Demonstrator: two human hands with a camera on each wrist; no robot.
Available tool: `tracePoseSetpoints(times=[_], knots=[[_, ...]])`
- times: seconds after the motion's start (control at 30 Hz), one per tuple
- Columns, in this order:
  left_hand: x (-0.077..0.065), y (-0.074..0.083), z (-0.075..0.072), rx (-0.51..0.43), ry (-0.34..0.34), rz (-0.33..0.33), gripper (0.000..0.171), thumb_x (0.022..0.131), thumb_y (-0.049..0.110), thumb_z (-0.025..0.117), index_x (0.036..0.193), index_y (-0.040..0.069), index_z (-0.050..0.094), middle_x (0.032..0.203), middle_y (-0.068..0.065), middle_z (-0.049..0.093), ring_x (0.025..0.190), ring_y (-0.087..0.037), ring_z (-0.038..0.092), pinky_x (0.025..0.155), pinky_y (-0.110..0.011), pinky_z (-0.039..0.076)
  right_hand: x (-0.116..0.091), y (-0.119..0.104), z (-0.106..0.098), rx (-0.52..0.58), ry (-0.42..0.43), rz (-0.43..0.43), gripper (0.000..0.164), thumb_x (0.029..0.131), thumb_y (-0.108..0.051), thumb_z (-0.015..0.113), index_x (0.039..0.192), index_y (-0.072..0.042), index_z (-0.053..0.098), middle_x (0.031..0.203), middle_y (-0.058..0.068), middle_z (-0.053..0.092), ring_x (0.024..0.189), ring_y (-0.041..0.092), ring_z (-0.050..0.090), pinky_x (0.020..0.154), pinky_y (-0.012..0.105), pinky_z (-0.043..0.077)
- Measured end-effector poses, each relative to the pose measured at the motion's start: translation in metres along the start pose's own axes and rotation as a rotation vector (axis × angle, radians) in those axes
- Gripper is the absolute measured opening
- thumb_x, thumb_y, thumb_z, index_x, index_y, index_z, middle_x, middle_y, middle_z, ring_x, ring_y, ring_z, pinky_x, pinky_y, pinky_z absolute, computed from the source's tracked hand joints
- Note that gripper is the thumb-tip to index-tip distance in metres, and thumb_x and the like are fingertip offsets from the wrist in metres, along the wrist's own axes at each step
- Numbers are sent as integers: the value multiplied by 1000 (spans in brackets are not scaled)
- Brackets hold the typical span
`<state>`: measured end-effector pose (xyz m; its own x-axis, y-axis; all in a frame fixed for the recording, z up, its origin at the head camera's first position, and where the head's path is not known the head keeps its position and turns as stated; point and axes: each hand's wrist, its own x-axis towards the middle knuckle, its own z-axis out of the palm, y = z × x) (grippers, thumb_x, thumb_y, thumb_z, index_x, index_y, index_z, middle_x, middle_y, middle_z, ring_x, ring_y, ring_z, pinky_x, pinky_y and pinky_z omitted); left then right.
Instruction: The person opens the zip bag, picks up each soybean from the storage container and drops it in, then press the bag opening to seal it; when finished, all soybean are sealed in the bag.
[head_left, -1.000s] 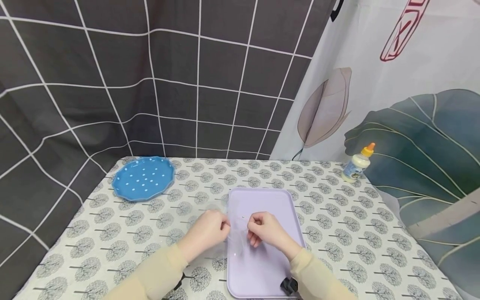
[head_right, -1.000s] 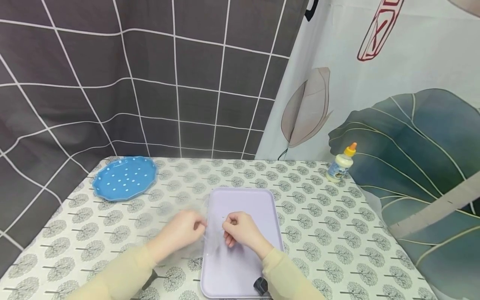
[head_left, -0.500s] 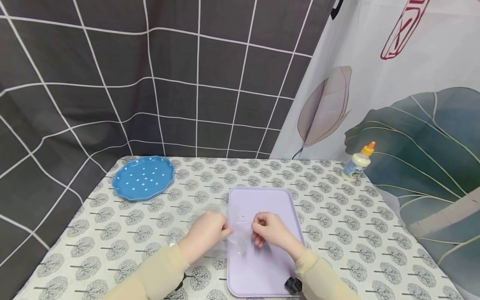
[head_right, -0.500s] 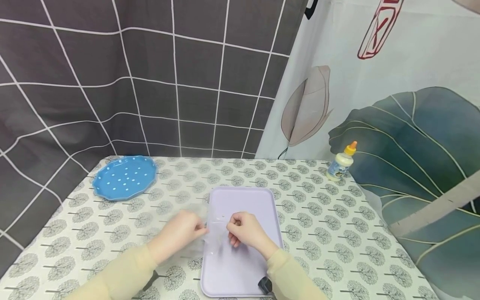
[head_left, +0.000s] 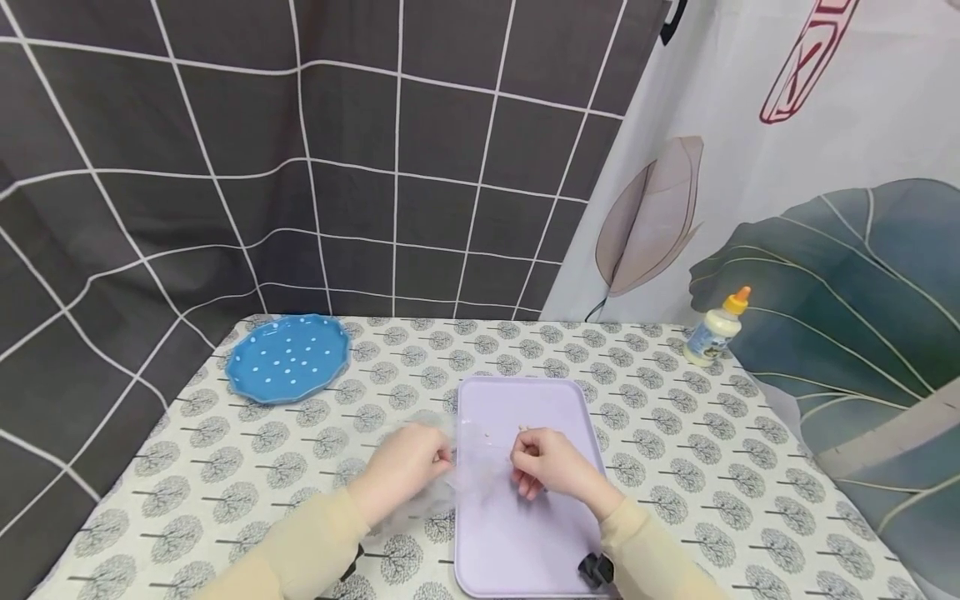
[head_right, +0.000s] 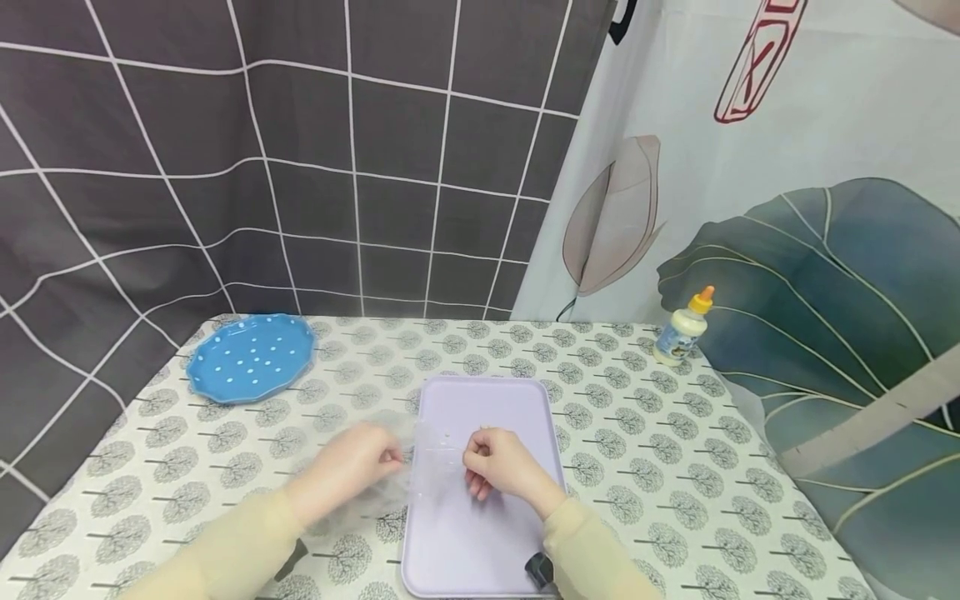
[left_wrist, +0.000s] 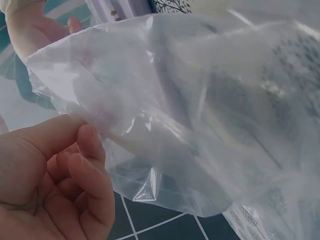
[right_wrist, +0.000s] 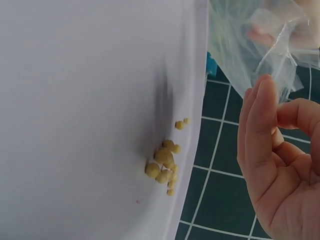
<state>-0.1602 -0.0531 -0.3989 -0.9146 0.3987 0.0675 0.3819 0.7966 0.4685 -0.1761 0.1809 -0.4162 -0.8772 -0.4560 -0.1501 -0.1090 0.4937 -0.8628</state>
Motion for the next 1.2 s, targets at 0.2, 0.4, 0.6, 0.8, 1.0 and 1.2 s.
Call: tracePoseSetpoints(times=[0.2, 0.4, 0.6, 0.8, 1.0, 1.2], knots=[[0, -4, -2, -15, 1, -27, 10, 80, 13, 71, 72, 14, 66, 72, 5, 63, 59, -3, 49, 56, -17, 46, 0, 0, -4, 5, 7, 16, 15, 92, -6, 55, 80, 3, 56, 69, 13, 64, 51, 16, 61, 49, 32, 57], [-4, -10, -5, -16, 9, -34, 13, 79, 12, 72, 70, 15, 64, 70, 6, 61, 59, -4, 49, 56, -18, 46, -2, 4, -7, -34, 5, -9, 16, 91, -6, 58, 76, 1, 56, 67, 11, 64, 52, 16, 62, 50, 28, 57], [-6, -13, -7, -37, -2, -61, 12, 80, 13, 72, 72, 14, 63, 70, 5, 62, 60, -6, 51, 56, -18, 47, -4, 5, -10, -54, 8, -19, 15, 90, -6, 60, 76, 0, 58, 66, 9, 65, 52, 16, 62, 50, 27, 57], [-7, -14, -10, -20, 4, -81, 10, 80, 14, 72, 72, 14, 66, 72, 4, 65, 61, -5, 52, 62, -22, 50, -6, 5, -12, -82, 21, -29, 15, 89, -4, 60, 75, 0, 59, 66, 11, 65, 51, 16, 62, 49, 27, 56], [-8, -16, -11, -19, 16, -75, 9, 80, 13, 72, 72, 14, 67, 72, 4, 65, 62, -6, 53, 63, -24, 52, -8, 6, -13, -71, 33, -22, 15, 89, -4, 60, 75, 1, 58, 66, 11, 65, 51, 16, 61, 49, 27, 56], [-9, -15, -11, -33, 8, -54, 6, 81, 15, 72, 78, 12, 69, 76, 3, 66, 67, -8, 56, 69, -28, 54, -9, 7, -14, -65, 41, -17, 15, 89, -3, 59, 75, 2, 58, 65, 8, 64, 51, 16, 61, 49, 26, 56]])
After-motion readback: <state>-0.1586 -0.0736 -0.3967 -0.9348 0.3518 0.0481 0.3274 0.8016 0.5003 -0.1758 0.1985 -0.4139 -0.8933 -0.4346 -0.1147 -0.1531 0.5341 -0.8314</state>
